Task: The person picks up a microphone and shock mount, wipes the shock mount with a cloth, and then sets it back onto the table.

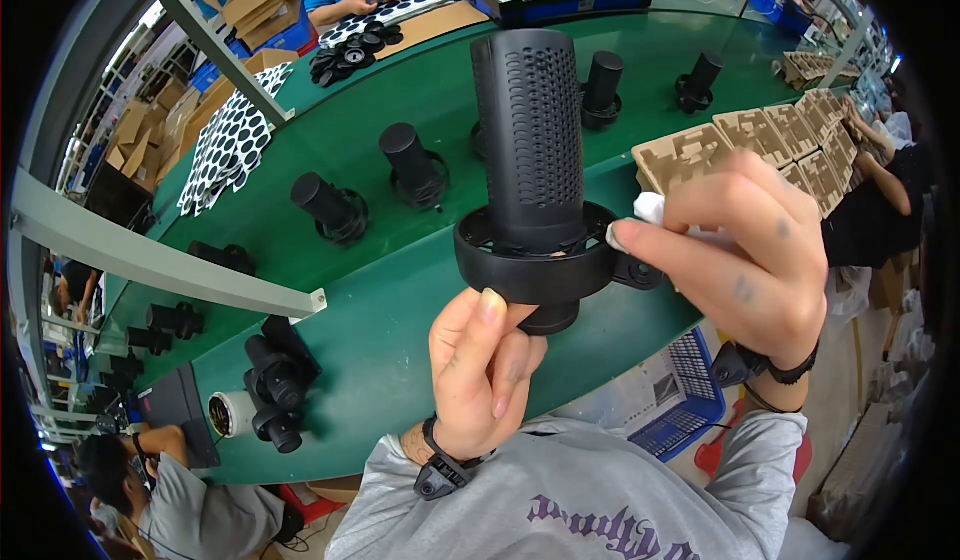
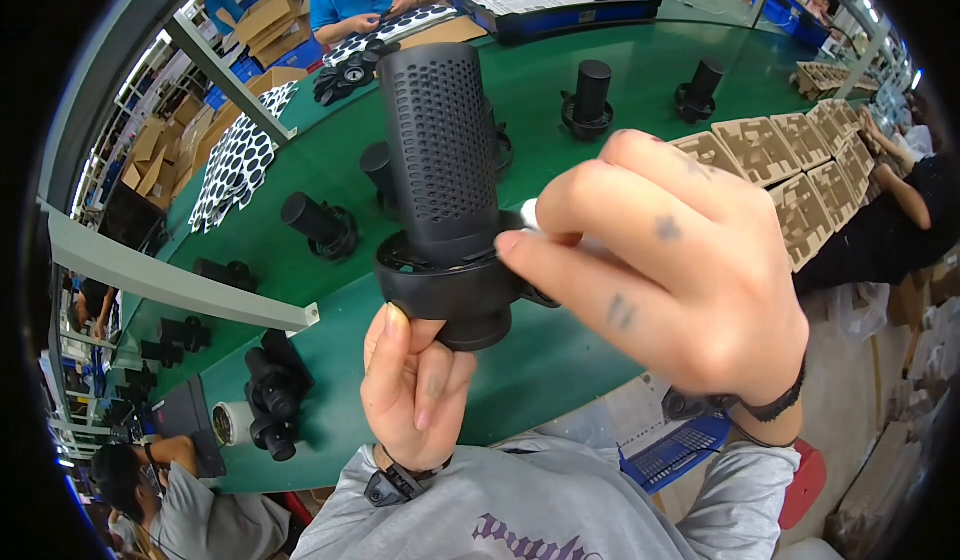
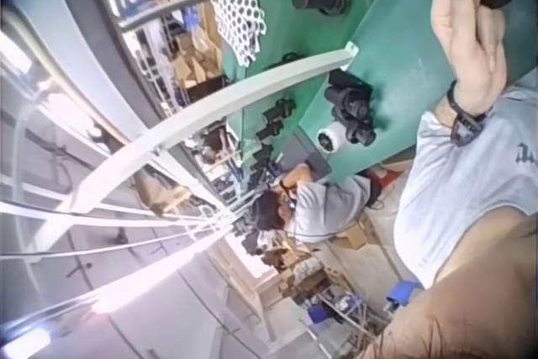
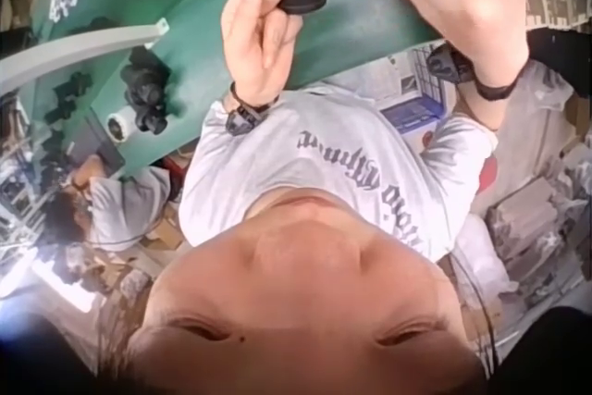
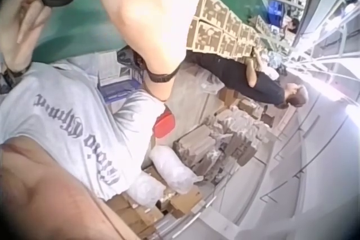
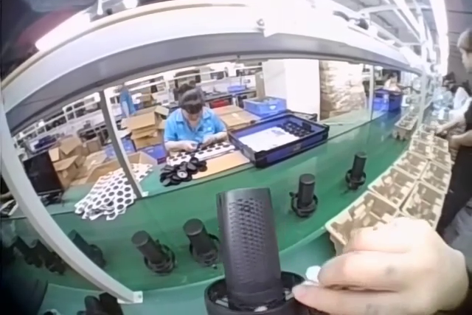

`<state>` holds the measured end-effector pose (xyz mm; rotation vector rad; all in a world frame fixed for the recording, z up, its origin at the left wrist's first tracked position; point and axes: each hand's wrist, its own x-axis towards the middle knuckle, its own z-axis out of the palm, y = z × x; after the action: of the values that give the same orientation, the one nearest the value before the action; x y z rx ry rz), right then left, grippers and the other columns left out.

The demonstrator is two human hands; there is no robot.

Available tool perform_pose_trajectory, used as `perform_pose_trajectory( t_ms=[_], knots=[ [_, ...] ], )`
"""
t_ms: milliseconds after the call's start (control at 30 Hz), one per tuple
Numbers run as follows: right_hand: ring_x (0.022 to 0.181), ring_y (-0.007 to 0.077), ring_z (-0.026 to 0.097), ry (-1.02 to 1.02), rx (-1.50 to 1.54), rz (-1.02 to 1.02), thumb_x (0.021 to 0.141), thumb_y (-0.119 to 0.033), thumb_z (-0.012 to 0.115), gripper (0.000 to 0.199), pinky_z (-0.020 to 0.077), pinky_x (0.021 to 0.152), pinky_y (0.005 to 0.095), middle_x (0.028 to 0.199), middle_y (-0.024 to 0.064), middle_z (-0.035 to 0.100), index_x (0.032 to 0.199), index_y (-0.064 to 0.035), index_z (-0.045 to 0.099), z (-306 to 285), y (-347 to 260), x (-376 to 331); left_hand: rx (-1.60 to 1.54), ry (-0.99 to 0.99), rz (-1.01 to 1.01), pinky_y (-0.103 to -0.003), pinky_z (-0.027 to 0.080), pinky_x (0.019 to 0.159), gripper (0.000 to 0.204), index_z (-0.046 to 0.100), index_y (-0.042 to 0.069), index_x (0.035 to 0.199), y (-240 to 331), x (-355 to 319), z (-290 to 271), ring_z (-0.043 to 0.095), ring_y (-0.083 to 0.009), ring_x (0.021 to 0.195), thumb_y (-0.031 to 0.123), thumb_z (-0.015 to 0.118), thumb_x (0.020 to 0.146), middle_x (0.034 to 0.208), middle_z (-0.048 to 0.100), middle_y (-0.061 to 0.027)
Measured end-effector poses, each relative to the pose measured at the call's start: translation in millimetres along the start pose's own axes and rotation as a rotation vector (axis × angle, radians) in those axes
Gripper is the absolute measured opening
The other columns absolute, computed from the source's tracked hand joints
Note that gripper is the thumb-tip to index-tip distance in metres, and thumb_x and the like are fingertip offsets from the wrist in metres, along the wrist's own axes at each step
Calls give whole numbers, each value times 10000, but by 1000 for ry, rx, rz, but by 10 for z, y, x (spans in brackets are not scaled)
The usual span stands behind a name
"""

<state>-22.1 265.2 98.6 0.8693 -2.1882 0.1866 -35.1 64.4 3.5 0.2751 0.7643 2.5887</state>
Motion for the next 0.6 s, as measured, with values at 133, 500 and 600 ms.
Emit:
perform_pose_trajectory(
  t_ms=[133,500,600],
  knots=[
    [592,156,503,153,-31,66,377,-60,643,468,367,457,248,763,28,564,837,-18,721,96,-167,22,40,-23,7,-204,246,428,273,572,-15,1021,-16,-4,18,305,-7,359,201,408,996,1152,629,-210],
    [643,157,470,90,-288,67,456,-82,676,462,367,482,279,865,6,540,913,-39,726,185,-450,-160,15,-100,84,-202,252,431,303,556,-42,1090,-31,-40,-10,302,-9,361,207,413,993,1180,605,-237],
    [653,160,474,135,-327,59,453,-87,678,465,370,493,279,875,9,539,913,-38,725,206,-462,-192,17,-91,76,-201,253,434,298,557,-40,1089,-24,-40,29,297,-10,359,202,411,993,1195,593,-245]
  ],
)
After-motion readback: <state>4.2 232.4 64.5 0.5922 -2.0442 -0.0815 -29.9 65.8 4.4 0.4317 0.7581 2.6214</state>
